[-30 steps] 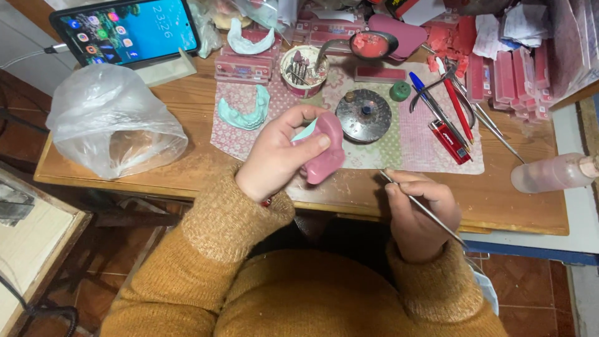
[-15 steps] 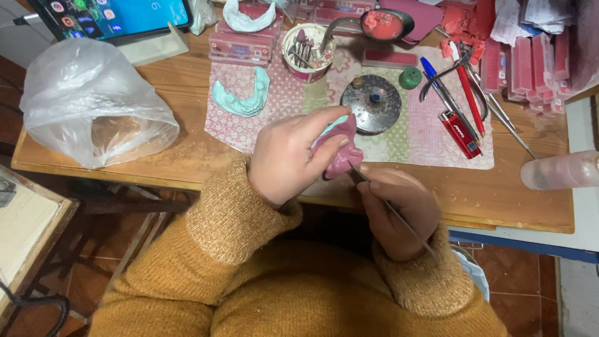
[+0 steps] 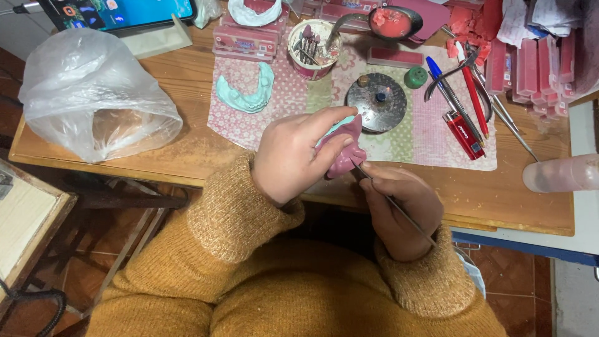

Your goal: The person picks up a pink sheet of material and places it over a light blue dental mold. They press the material into the mold's contours, then use a spray bottle to wet the surface. Finally, they use a metal tool to trim and smooth the edges of the material on the mold.

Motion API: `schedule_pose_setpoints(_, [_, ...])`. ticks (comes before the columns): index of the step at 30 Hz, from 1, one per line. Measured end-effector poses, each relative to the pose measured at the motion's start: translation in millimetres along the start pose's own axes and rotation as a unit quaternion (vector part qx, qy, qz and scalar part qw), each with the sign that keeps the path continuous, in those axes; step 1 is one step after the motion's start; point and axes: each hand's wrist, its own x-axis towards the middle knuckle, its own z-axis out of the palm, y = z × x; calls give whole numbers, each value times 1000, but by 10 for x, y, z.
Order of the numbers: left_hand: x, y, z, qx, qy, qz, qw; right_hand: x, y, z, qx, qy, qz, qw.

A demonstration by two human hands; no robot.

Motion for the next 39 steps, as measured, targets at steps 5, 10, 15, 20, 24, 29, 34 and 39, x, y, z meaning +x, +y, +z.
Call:
schedule_pose_setpoints(5, [-17, -3, 21, -13, 2, -2, 1000, -62, 49, 6, 34, 2, 25, 999])
schedule_pose_setpoints(10, [-25, -14, 32, -11, 3, 2, 1000, -55, 59, -19, 22, -4, 41, 999])
schedule_pose_setpoints(15, [-32, -29, 41, -8, -4, -2, 1000, -3, 26, -47, 5, -22, 35, 999])
schedule_pose_setpoints(20, [-14, -49, 68, -21, -14, -15, 1000, 4, 38, -105, -12, -35, 46, 998])
schedule_pose_setpoints(24, [3, -188, 10, -69, -11, -70, 995, -70, 139, -180, -84, -23, 29, 996])
schedule_pose_setpoints(29, [29, -43, -41, -76, 3, -82, 994, -180, 195, -269, -4, 54, 83, 995])
schedule_pose_setpoints(34, [-18, -216, 57, -190, 18, -73, 979, -440, 388, -596, -18, 134, 10, 991])
schedule_pose_setpoints(39, [86, -102, -69, -534, -42, -288, 794, -803, 770, -901, 89, 289, 98, 948])
